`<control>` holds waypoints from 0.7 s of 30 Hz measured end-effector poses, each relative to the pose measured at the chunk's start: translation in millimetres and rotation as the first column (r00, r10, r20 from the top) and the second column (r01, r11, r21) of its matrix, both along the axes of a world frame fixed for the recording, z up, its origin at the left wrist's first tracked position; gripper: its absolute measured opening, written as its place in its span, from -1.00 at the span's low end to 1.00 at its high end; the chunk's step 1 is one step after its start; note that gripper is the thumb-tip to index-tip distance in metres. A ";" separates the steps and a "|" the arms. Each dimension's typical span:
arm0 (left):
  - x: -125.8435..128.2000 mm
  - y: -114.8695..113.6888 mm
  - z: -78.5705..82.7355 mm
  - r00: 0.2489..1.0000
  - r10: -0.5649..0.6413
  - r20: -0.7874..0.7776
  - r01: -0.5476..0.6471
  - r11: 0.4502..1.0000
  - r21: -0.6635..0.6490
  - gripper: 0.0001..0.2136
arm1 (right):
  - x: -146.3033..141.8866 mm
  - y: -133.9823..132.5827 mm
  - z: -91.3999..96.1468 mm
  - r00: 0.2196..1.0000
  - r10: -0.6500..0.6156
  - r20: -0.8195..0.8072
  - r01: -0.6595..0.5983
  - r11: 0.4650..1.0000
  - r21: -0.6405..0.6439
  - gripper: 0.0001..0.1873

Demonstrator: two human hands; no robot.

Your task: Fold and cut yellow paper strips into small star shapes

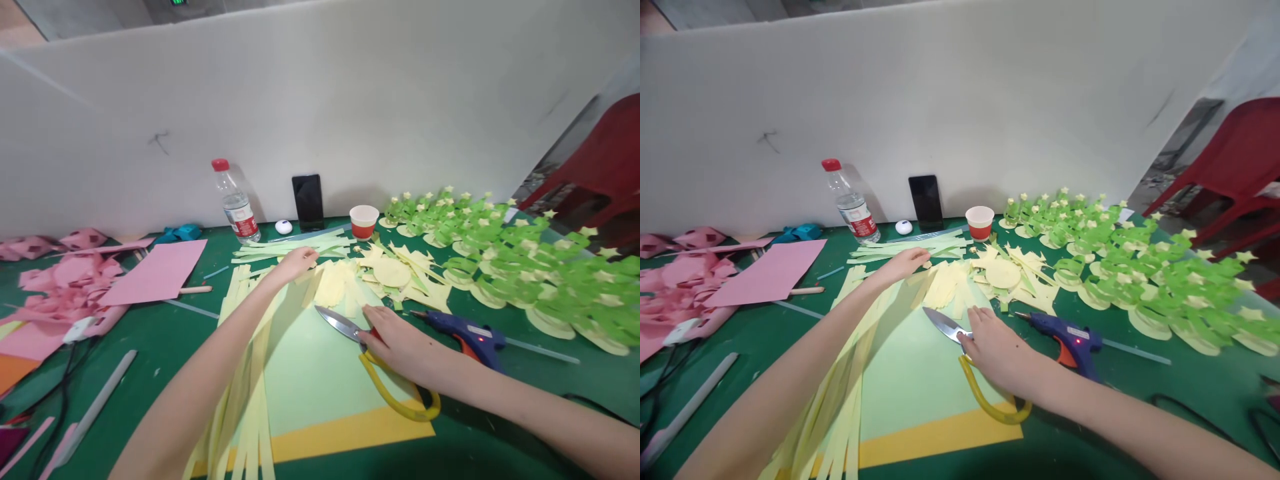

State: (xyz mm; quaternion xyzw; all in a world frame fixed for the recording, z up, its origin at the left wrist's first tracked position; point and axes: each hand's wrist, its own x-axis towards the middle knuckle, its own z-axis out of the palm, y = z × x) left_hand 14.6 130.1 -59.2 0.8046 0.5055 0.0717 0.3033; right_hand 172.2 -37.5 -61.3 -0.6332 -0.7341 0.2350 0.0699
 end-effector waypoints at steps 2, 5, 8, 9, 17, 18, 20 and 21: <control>-5.8 -3.7 -7.6 1.000 0.021 0.009 -0.022 0.999 0.045 -0.72 | 0.6 -0.1 1.3 0.999 -0.029 -0.041 0.027 0.999 -0.040 -0.80; -16.0 -18.7 -18.3 1.000 -0.007 0.021 0.006 0.998 0.064 -0.74 | 2.1 2.3 -2.2 0.992 -0.069 -0.107 0.061 0.995 -0.079 -0.74; -20.7 -39.3 -23.7 0.998 -0.047 0.045 0.044 0.997 0.061 -0.74 | 2.6 9.1 -8.3 0.981 -0.081 -0.179 0.064 0.993 -0.096 -0.70; -20.8 -45.4 -23.9 0.996 -0.062 0.058 0.059 0.997 0.060 -0.75 | 2.6 12.2 -10.0 0.976 -0.079 -0.203 0.060 0.994 -0.096 -0.68; -19.7 -57.6 -19.9 0.992 -0.050 0.117 0.040 0.996 0.080 -0.73 | 5.6 23.2 -10.3 0.961 -0.077 -0.266 0.058 0.995 -0.080 -0.65; -19.0 -57.7 -20.9 0.992 -0.049 0.116 0.039 0.996 0.085 -0.73 | 5.2 23.1 -9.5 0.963 -0.078 -0.259 0.057 0.995 -0.086 -0.66; -15.3 -59.0 -23.3 0.991 -0.072 0.115 0.063 0.995 0.082 -0.74 | 3.5 24.1 -7.9 0.967 -0.078 -0.244 0.055 0.994 -0.099 -0.69; -12.7 -60.0 -24.2 0.989 -0.091 0.116 0.083 0.994 0.077 -0.75 | 2.3 25.3 -7.0 0.969 -0.078 -0.236 0.054 0.993 -0.106 -0.69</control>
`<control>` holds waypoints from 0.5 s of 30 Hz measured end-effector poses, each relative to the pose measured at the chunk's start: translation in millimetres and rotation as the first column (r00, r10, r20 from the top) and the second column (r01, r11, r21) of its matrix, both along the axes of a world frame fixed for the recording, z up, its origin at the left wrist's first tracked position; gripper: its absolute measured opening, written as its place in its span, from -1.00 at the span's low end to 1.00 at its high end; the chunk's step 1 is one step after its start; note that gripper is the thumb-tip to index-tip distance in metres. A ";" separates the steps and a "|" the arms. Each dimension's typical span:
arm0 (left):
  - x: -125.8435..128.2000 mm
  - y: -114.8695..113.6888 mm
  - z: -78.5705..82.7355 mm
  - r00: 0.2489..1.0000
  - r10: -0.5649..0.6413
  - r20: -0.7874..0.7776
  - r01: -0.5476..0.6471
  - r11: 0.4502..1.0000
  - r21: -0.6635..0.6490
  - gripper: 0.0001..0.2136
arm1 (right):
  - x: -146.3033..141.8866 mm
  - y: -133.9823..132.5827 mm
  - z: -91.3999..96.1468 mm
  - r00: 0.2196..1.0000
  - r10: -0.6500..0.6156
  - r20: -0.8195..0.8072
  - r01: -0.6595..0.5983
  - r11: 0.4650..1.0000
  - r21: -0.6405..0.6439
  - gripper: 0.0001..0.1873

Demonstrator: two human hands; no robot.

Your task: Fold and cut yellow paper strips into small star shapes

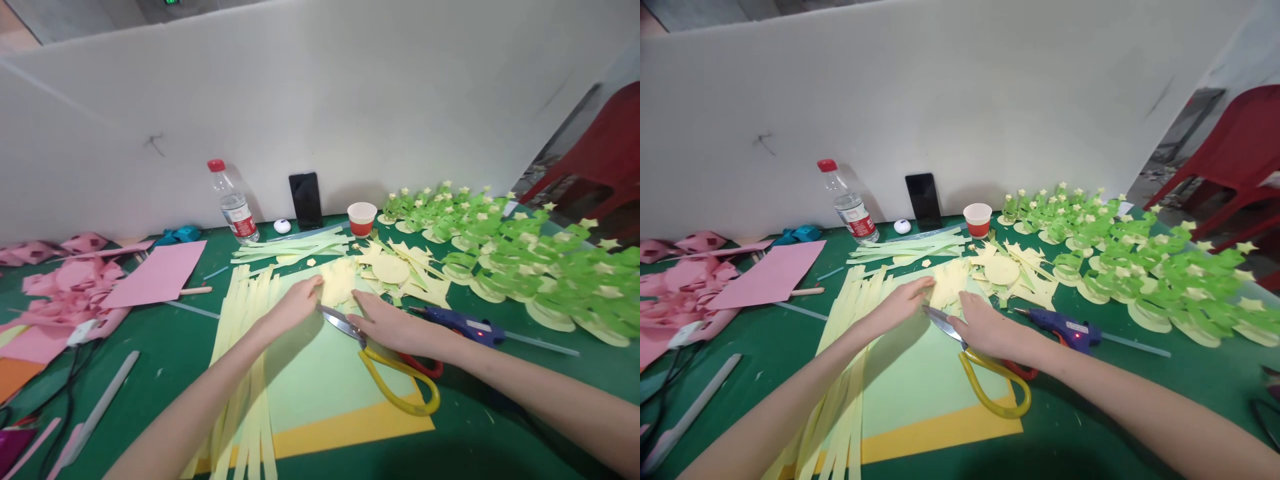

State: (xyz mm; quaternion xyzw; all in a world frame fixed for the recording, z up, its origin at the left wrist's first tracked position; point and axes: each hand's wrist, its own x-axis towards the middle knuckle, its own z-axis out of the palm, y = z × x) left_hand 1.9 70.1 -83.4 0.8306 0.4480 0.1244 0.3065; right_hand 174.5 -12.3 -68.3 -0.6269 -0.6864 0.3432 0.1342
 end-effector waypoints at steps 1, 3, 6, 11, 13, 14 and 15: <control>2.7 -1.0 -0.5 1.000 -0.020 0.002 0.020 1.000 -0.004 -0.76 | -1.2 1.5 1.0 1.000 0.003 0.008 -0.003 1.000 -0.006 -0.70; 7.3 -2.3 -0.4 0.999 -0.050 0.010 0.050 0.999 -0.009 -0.76 | -2.8 4.6 3.4 0.999 0.005 0.031 -0.005 1.000 -0.014 -0.70; 9.5 -2.5 0.6 0.999 -0.036 0.017 0.036 0.999 -0.001 -0.74 | -2.8 7.7 6.8 0.997 -0.002 0.079 0.002 1.000 0.000 -0.70; 11.5 -8.0 -0.9 0.999 -0.043 -0.018 0.042 0.999 -0.003 -0.75 | -2.5 13.1 5.9 0.989 0.015 0.150 -0.020 0.999 0.030 -0.69; 12.1 -12.2 1.2 0.997 -0.063 -0.036 0.063 0.998 0.002 -0.77 | -3.2 16.2 3.3 0.984 0.038 0.173 -0.046 0.998 0.044 -0.70; 10.9 -13.4 3.6 0.997 -0.058 -0.045 0.059 0.998 0.016 -0.77 | -3.3 17.3 2.2 0.982 0.048 0.183 -0.060 0.996 0.060 -0.70; 8.2 -13.5 7.0 0.998 -0.042 -0.053 0.044 0.998 0.037 -0.77 | -3.1 17.6 1.4 0.980 0.056 0.192 -0.072 0.994 0.081 -0.70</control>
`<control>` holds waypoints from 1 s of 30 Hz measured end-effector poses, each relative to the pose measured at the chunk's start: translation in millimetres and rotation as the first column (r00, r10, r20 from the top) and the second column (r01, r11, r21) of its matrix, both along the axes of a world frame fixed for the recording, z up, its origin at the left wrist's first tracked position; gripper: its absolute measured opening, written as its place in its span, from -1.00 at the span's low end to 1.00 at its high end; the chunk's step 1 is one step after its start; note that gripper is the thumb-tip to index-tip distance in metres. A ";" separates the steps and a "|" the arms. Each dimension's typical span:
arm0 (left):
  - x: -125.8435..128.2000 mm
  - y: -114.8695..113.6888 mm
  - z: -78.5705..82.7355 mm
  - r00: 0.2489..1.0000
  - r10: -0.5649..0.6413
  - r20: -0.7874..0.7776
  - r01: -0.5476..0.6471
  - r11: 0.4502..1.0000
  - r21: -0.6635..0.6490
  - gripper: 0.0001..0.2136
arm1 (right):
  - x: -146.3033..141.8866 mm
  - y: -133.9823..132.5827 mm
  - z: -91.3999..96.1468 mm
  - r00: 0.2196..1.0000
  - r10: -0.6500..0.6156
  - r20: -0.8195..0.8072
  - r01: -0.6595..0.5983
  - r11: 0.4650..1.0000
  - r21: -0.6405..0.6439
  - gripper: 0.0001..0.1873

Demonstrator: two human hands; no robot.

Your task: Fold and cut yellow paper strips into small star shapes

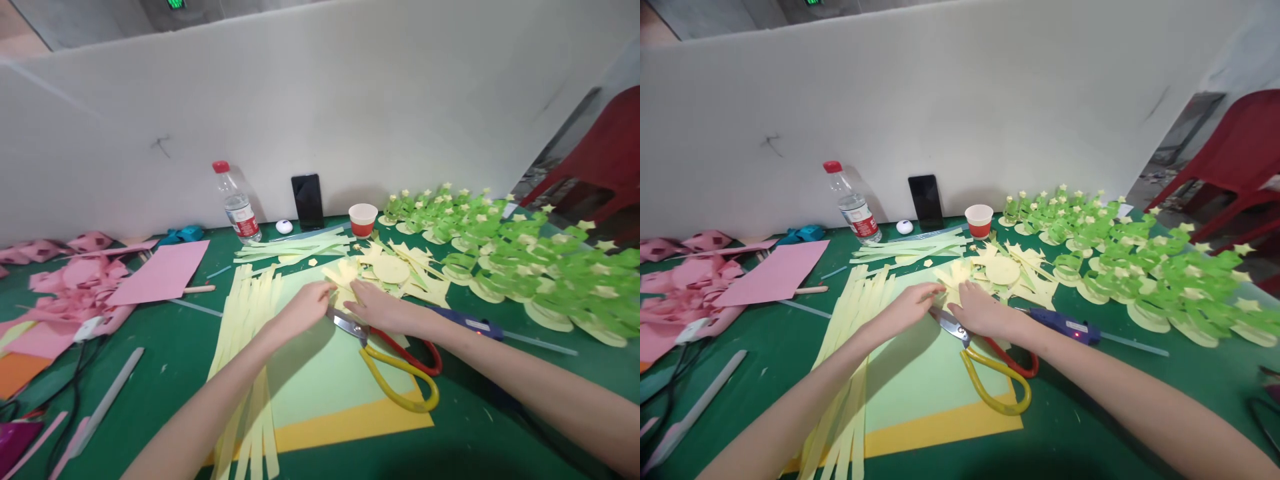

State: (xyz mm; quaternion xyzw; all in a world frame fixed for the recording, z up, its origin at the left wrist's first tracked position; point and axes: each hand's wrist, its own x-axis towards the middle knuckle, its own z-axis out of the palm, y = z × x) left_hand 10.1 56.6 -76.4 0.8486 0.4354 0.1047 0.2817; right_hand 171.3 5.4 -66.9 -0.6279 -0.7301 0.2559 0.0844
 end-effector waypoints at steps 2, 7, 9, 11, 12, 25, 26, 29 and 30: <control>-11.1 4.1 8.2 0.997 0.077 -0.016 -0.076 0.995 0.064 -0.77 | 0.9 -2.3 0.0 1.000 0.021 0.012 -0.021 0.999 0.042 -0.68; -57.8 32.9 19.4 0.949 0.315 -0.023 -0.304 0.930 0.209 -0.75 | 1.5 -24.8 7.8 0.996 0.091 -0.006 -0.090 0.994 0.066 -0.74; -71.7 43.7 15.6 0.930 0.368 -0.001 -0.358 0.904 0.232 -0.74 | -0.3 -35.5 10.5 0.991 0.125 -0.043 -0.123 0.991 0.045 -0.78; -78.2 50.3 8.9 0.917 0.398 0.025 -0.393 0.893 0.218 -0.72 | -2.4 -44.0 11.6 0.984 0.149 -0.092 -0.148 0.989 0.020 -0.75; -78.7 52.0 5.5 0.915 0.401 0.036 -0.400 0.896 0.193 -0.72 | -3.2 -47.1 11.7 0.981 0.154 -0.117 -0.154 0.988 0.010 -0.72; -30.5 -17.8 67.7 0.849 0.386 0.359 -0.396 0.917 -0.050 -0.86 | -3.3 -31.1 35.5 0.885 0.019 -0.465 0.045 0.991 0.126 -0.69; -24.6 -26.4 73.1 0.851 0.355 0.386 -0.361 0.931 -0.059 -0.88 | -5.6 -30.0 37.3 0.863 0.029 -0.504 0.046 0.990 0.136 -0.68; -9.5 -44.3 81.8 0.841 0.255 0.477 -0.253 0.965 -0.070 -0.92 | -13.3 -29.7 41.5 0.793 0.070 -0.606 0.023 0.989 0.144 -0.77; -5.9 -47.6 83.0 0.824 0.204 0.529 -0.192 0.978 -0.079 -0.92 | -15.3 -30.2 42.4 0.771 0.075 -0.633 0.019 0.990 0.139 -0.76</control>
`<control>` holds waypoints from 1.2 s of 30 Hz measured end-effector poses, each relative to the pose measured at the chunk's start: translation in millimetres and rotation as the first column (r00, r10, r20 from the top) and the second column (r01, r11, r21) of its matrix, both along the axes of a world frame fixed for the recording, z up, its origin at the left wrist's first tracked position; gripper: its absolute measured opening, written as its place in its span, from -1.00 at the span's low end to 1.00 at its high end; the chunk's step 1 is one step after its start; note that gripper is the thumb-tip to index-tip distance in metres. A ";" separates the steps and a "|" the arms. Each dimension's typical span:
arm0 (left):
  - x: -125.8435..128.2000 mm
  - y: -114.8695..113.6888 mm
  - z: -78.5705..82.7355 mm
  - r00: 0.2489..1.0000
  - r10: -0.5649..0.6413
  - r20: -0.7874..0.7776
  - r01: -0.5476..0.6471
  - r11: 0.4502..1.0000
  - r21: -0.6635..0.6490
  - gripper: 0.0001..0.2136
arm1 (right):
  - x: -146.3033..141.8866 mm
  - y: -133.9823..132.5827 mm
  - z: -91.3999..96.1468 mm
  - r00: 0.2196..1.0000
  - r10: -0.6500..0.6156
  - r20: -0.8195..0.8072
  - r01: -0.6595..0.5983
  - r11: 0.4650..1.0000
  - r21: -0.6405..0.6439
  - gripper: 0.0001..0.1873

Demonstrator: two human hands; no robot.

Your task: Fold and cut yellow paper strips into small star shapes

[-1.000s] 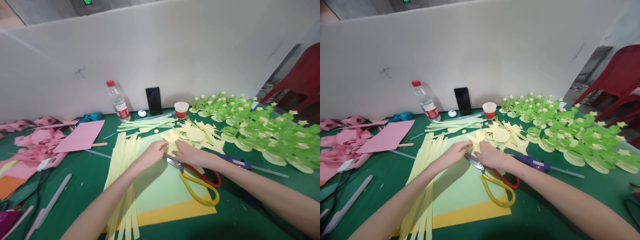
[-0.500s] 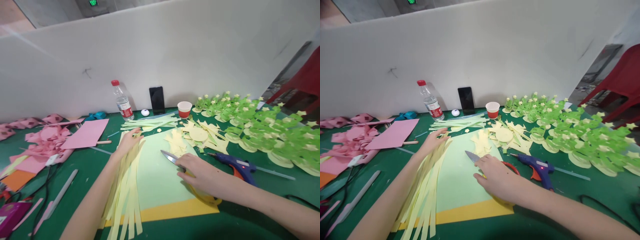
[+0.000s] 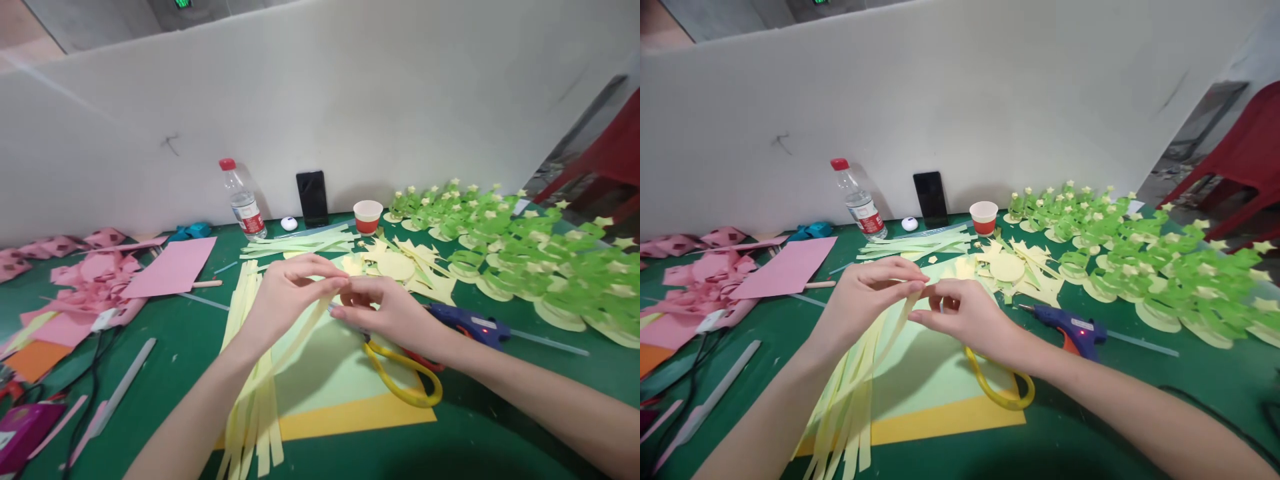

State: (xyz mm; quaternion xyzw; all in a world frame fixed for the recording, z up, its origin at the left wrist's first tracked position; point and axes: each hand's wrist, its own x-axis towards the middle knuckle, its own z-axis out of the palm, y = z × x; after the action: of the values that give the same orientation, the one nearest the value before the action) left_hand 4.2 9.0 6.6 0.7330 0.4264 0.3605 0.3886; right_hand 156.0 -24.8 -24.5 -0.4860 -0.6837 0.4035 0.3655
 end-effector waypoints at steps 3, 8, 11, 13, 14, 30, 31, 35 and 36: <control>6.5 -5.5 1.8 0.989 -0.116 0.095 0.113 0.993 0.034 -0.89 | -2.8 -1.9 1.1 0.996 0.001 -0.089 -0.003 1.000 -0.025 -0.73; 4.4 -11.3 4.4 0.986 -0.105 0.127 0.076 0.974 0.215 -0.82 | 1.2 -6.3 -0.4 0.990 -0.006 -0.142 -0.004 0.998 -0.067 -0.68; -0.6 -13.9 3.1 0.987 -0.106 0.123 0.054 0.930 0.364 -0.80 | 6.7 -9.5 0.1 0.989 -0.018 -0.145 0.006 0.997 -0.083 -0.71; -3.8 -14.8 0.5 0.986 -0.130 0.107 0.062 0.870 0.489 -0.81 | 11.5 -11.1 2.7 0.985 -0.023 -0.172 0.005 0.994 -0.105 -0.74; -5.2 -15.1 -1.0 0.984 -0.148 0.098 0.071 0.836 0.544 -0.81 | 14.1 -11.7 4.7 0.981 -0.021 -0.195 -0.003 0.992 -0.123 -0.75; 8.4 -24.2 -10.5 0.991 -0.131 -0.002 0.122 0.918 0.377 -0.88 | 19.5 -19.1 21.2 0.822 -0.137 -0.553 0.049 0.984 -0.172 -0.82; 8.7 -24.2 -11.2 0.992 -0.129 -0.015 0.126 0.926 0.356 -0.87 | 19.8 -19.0 21.1 0.834 -0.153 -0.531 0.088 0.985 -0.146 -0.83; 8.4 -25.8 -14.3 0.986 -0.115 -0.119 0.153 0.907 0.391 -0.88 | 21.3 -17.2 17.6 0.856 -0.211 -0.472 0.178 0.977 -0.114 -0.85; 8.5 -26.3 -15.3 0.985 -0.097 -0.142 0.150 0.890 0.431 -0.90 | 21.3 -16.7 16.4 0.855 -0.217 -0.471 0.180 0.976 -0.123 -0.86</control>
State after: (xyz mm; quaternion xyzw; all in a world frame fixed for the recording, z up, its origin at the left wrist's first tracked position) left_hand 12.7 -17.3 -8.7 0.8472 0.3082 0.3785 0.2095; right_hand 177.3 -41.5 -8.1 -0.4514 -0.5019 0.4968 0.5455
